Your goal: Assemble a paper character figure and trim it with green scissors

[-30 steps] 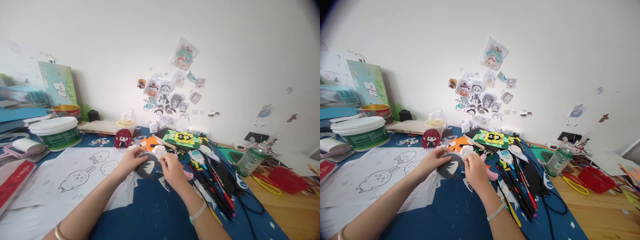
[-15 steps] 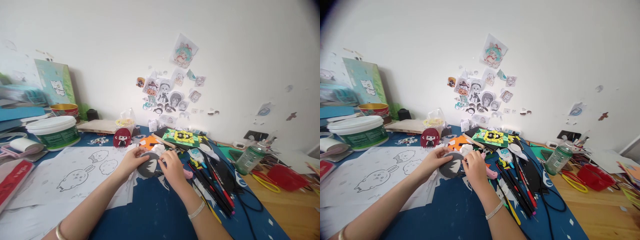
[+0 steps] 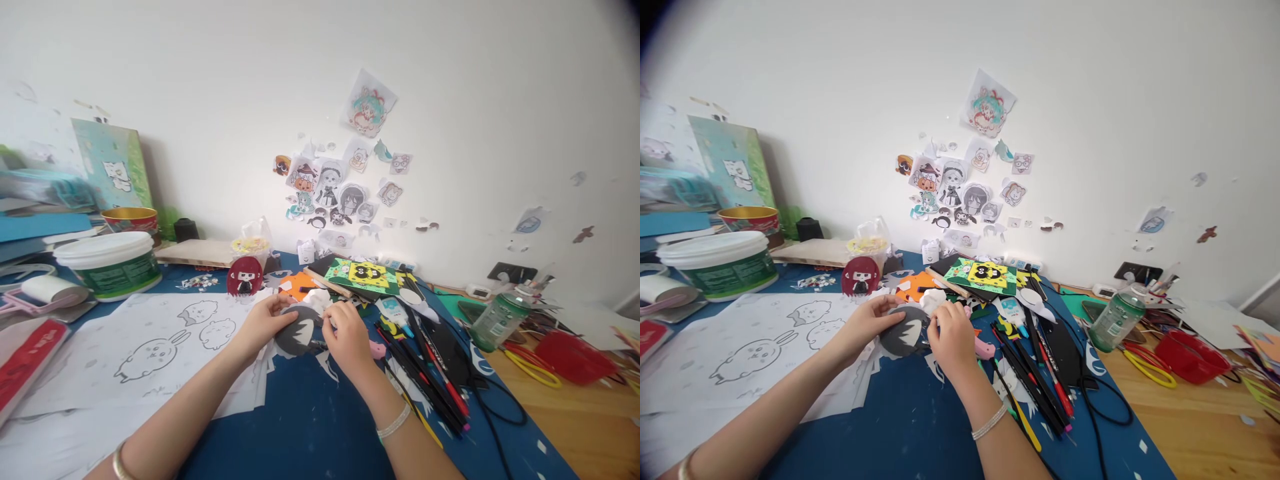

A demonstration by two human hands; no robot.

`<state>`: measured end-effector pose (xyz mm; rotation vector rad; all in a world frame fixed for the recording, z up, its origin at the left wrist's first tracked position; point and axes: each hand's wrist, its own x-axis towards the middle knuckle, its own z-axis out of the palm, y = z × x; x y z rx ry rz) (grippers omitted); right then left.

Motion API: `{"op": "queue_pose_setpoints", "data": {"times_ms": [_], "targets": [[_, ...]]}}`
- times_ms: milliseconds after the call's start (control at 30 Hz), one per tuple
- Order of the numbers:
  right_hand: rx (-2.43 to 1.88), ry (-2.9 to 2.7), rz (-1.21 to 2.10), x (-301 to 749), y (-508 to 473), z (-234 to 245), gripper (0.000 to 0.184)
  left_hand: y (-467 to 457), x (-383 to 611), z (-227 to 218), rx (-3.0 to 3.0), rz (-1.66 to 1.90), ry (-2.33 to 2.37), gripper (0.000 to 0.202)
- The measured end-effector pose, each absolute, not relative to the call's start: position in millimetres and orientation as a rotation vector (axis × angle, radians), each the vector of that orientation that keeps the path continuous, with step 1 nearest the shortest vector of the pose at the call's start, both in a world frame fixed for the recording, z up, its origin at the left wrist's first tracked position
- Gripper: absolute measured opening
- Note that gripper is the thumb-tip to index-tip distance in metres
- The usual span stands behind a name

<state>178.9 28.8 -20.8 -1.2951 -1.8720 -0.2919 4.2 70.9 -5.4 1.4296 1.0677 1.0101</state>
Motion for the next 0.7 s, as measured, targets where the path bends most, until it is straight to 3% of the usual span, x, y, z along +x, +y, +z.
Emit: {"op": "queue_pose_setpoints", "data": {"times_ms": [100, 267, 433, 700], "targets": [[-1.301, -1.873, -0.297, 179.4, 27.8, -18.9, 0.023, 70.9, 4.1, -4.6, 1.423, 1.019, 1.08, 0.038], [-1.248, -1.971, -0.348, 180.2, 29.7, -19.9, 0.01, 70.0, 4.4, -4.8, 1.406, 1.021, 1.062, 0.035], [-1.218, -1.987, -0.355, 179.8, 29.9, -19.9, 0.02, 72.3, 4.5, -9.5, 1.426, 1.018, 1.076, 0.034], [-1.223, -1.875, -0.236, 177.8, 28.9, -21.1, 0.019, 73.4, 3.8, -9.4, 1.442, 1.008, 1.106, 0.036]]}}
